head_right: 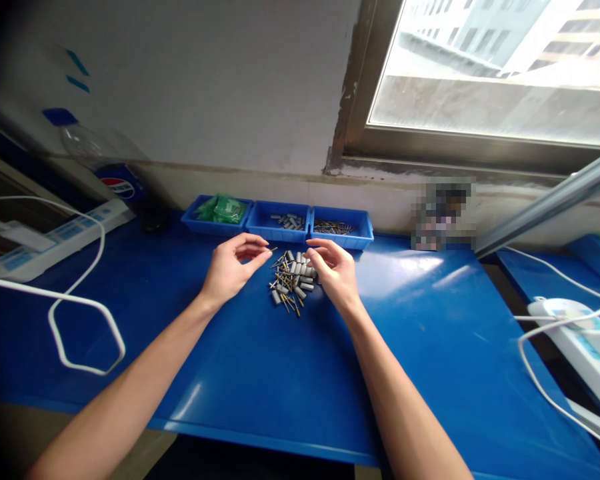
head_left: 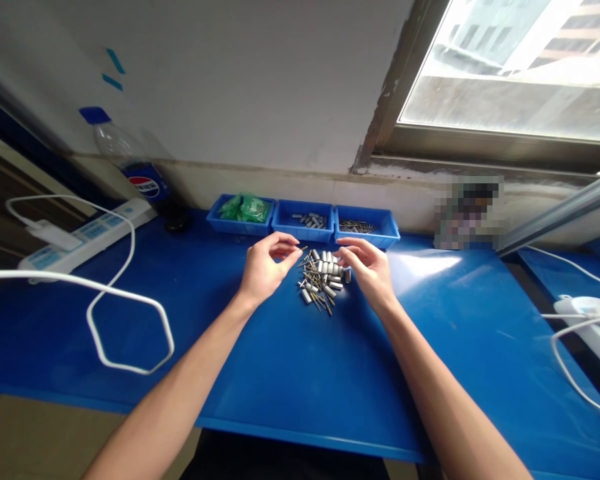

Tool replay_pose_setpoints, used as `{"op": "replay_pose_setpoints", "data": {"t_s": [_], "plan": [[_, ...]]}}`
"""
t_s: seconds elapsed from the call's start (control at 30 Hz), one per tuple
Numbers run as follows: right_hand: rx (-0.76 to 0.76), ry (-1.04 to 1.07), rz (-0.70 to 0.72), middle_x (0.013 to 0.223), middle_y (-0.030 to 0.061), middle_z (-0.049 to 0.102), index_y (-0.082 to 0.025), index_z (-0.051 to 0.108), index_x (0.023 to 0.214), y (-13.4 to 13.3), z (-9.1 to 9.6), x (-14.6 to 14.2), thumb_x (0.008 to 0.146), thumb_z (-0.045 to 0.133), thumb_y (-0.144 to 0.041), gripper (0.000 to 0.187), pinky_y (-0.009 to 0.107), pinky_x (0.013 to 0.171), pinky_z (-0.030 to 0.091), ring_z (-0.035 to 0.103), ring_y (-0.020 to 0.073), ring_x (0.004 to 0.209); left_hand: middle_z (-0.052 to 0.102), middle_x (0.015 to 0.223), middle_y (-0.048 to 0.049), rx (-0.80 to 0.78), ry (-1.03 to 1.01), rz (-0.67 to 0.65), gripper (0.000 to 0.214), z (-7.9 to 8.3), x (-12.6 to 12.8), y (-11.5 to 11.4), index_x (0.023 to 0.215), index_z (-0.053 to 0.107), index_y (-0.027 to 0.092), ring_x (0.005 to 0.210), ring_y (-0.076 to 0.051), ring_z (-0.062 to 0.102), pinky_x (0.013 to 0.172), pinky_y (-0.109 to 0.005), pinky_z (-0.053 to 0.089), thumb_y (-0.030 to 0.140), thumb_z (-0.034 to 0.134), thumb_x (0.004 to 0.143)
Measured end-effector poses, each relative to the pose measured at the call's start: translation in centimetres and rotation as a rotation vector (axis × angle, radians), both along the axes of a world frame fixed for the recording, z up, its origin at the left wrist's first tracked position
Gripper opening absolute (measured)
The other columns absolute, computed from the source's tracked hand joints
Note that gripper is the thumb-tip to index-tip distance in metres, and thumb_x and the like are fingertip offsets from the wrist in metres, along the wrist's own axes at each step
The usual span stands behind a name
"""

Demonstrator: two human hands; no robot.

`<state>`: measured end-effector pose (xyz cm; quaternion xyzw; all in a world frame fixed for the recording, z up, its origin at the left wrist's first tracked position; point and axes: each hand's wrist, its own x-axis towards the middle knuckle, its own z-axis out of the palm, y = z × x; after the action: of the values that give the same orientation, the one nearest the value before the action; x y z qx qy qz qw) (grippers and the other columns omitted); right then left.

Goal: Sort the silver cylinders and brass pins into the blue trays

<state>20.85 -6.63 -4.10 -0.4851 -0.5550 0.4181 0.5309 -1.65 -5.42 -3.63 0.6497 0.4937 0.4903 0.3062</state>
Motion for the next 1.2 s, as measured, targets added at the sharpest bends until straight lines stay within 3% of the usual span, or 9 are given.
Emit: {"op": "replay_pose_setpoints", "data": {"t_s": [0.23, 0.33, 0.5, 0.63, 0.77, 0.9, 1.2], "plan": [[-0.065, 0.02, 0.161, 0.089, 0.0057, 0.079, -0.022, 0.079, 0.101, -0.4, -0.1, -0.7, 0.08, 0.081, -0.052, 0.036, 0.036, 0.075, 0.061, 0.074, 0.0225, 0.078, 0.081, 0.094, -0.0071, -0.073, -0.107, -0.155, 0.023, 0.2, 1.9, -1.3, 0.102, 0.071, 0.017, 0.09, -0.024, 0.079, 0.083, -0.032, 0.065, 0.03, 0.079, 0.084], [-0.129, 0.074, 0.184, 0.087, 0.0059, 0.08, -0.022, 0.08, 0.092, -0.4, -0.3, -0.8, 0.073, 0.086, -0.053, 0.037, 0.038, 0.075, 0.062, 0.075, 0.0241, 0.077, 0.081, 0.095, -0.0062, -0.093, -0.096, -0.181, 0.024, 0.2, 2.2, -1.5, 0.104, 0.071, 0.018, 0.09, -0.024, 0.08, 0.084, -0.033, 0.065, 0.029, 0.079, 0.085], [-0.164, 0.117, 0.212, 0.087, 0.0059, 0.081, -0.022, 0.08, 0.092, -0.4, -0.4, -0.8, 0.071, 0.088, -0.05, 0.036, 0.039, 0.076, 0.063, 0.076, 0.0239, 0.076, 0.081, 0.101, -0.0062, -0.025, 0.011, -0.184, 0.024, 0.0, 1.8, -1.3, 0.109, 0.072, 0.018, 0.093, -0.023, 0.079, 0.086, -0.032, 0.065, 0.03, 0.075, 0.088], [-0.046, 0.079, 0.049, 0.087, 0.0057, 0.08, -0.021, 0.081, 0.092, -0.1, -0.3, -0.4, 0.076, 0.086, -0.046, 0.03, 0.039, 0.077, 0.063, 0.075, 0.0228, 0.076, 0.078, 0.117, -0.0075, 0.144, 0.334, -0.151, 0.027, -0.6, 0.9, -0.5, 0.119, 0.074, 0.019, 0.108, -0.024, 0.074, 0.102, -0.04, 0.06, 0.02, 0.067, 0.094], [0.078, 0.14, -0.158, 0.105, 0.0076, 0.081, -0.022, 0.079, 0.106, 0.5, -0.6, 0.1, 0.076, 0.087, -0.042, 0.036, 0.044, 0.095, 0.061, 0.077, 0.0262, 0.097, 0.075, 0.127, -0.0093, 0.224, 0.547, -0.198, 0.034, -1.5, 0.0, 0.2, 0.124, 0.075, 0.016, 0.123, -0.024, 0.066, 0.11, -0.043, 0.055, 0.01, 0.054, 0.097], [0.102, 0.169, -0.161, 0.128, 0.0099, 0.075, -0.025, 0.074, 0.12, 0.9, -1.0, 0.2, 0.074, 0.088, -0.037, 0.05, 0.046, 0.101, 0.059, 0.075, 0.0278, 0.108, 0.077, 0.123, -0.0073, 0.184, 0.681, -0.202, 0.033, -1.9, -0.2, 0.3, 0.119, 0.078, 0.018, 0.121, -0.025, 0.068, 0.108, -0.042, 0.057, 0.009, 0.056, 0.096], [0.078, 0.047, -0.111, 0.118, 0.0093, 0.077, -0.023, 0.076, 0.111, 0.6, -0.9, 0.2, 0.083, 0.079, -0.036, 0.032, 0.042, 0.087, 0.061, 0.075, 0.0245, 0.095, 0.081, 0.108, -0.0083, 0.164, 0.745, -0.057, 0.023, -1.5, -0.3, 0.0, 0.102, 0.082, 0.018, 0.103, -0.026, 0.075, 0.096, -0.039, 0.061, 0.011, 0.061, 0.093]]}}
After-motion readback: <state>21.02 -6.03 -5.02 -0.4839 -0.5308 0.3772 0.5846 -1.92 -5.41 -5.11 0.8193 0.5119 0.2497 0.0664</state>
